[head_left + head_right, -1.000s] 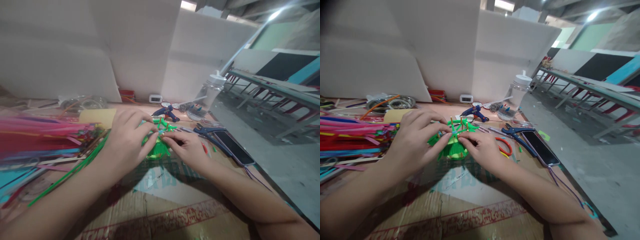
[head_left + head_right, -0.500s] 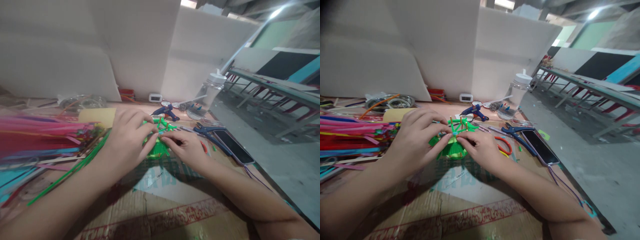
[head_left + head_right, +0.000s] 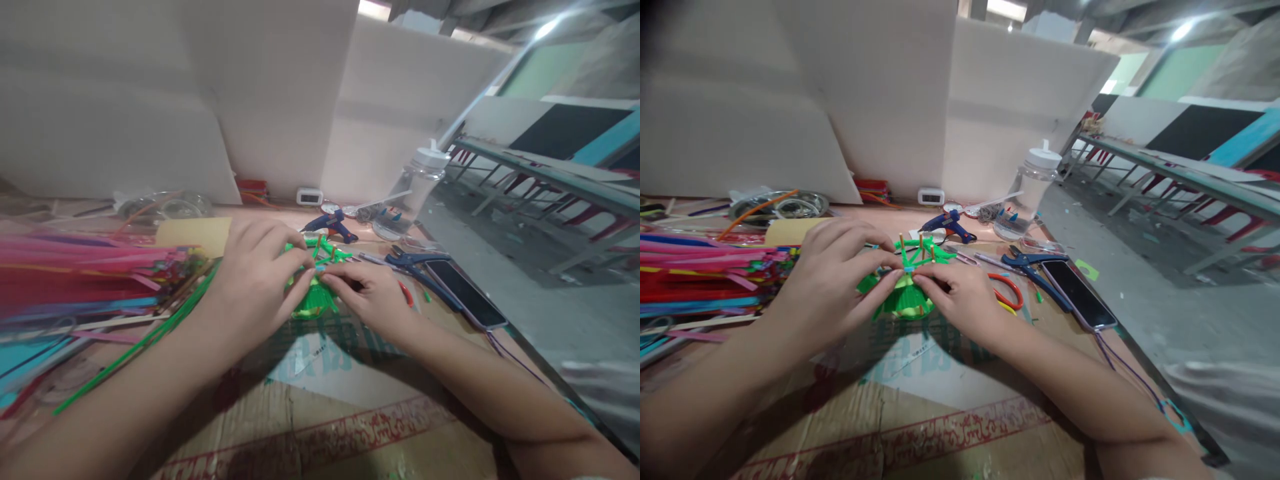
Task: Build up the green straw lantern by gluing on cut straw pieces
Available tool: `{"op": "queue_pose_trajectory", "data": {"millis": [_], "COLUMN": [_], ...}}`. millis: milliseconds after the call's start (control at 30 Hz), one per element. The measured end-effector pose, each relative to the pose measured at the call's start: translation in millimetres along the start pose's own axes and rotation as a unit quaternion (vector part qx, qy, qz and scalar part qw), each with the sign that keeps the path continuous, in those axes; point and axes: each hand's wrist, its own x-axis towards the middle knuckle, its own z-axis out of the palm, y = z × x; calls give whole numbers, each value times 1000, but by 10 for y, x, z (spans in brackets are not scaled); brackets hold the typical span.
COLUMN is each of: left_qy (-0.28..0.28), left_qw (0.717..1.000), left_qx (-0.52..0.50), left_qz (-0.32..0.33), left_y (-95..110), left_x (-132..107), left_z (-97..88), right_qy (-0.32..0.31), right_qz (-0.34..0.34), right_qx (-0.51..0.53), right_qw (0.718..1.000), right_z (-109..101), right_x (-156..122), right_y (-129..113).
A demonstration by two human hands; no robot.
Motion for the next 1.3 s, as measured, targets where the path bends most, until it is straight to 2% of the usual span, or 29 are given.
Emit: {"op": "queue_pose_trajectory", "data": {"millis": [200, 333, 400, 500, 600, 733, 1000, 1167, 1300], "left_qy": [-7, -6, -14, -58, -83, -55, -33, -34, -30], "left_qw": [1000, 1000, 1000, 998, 994, 991, 988, 989, 989], "left_qx": [-5, -18, -16, -24, -67, -118, -149, -144, -144], "left_qz": [3, 4, -3, -2, -5, -7, 11, 22, 34], "left_y": [14, -29, -92, -215, -327, -410, -378, -361, -376], "left_x": [-1, 18, 21, -5, -60, -129, -150, -154, -154], "left_z": [-17, -149, -230, -284, -215, -57, 40, 80, 111], "right_qy": [12, 59, 85, 100, 84, 48, 3, 27, 24], "right_qz": [-7, 8, -8, -60, -102, -125, -152, -181, -211], "right_qx": [-2, -10, -5, -24, -44, -31, -65, -79, -92], "right_qw": [1000, 998, 996, 993, 990, 990, 986, 980, 973], "right_z": [-13, -104, -175, -284, -347, -320, -186, -135, -78], "right_x": [-12, -36, -10, 109, 272, 392, 296, 279, 282], "right_y": [0, -33, -52, -104, -194, -288, -195, -156, -155]}}
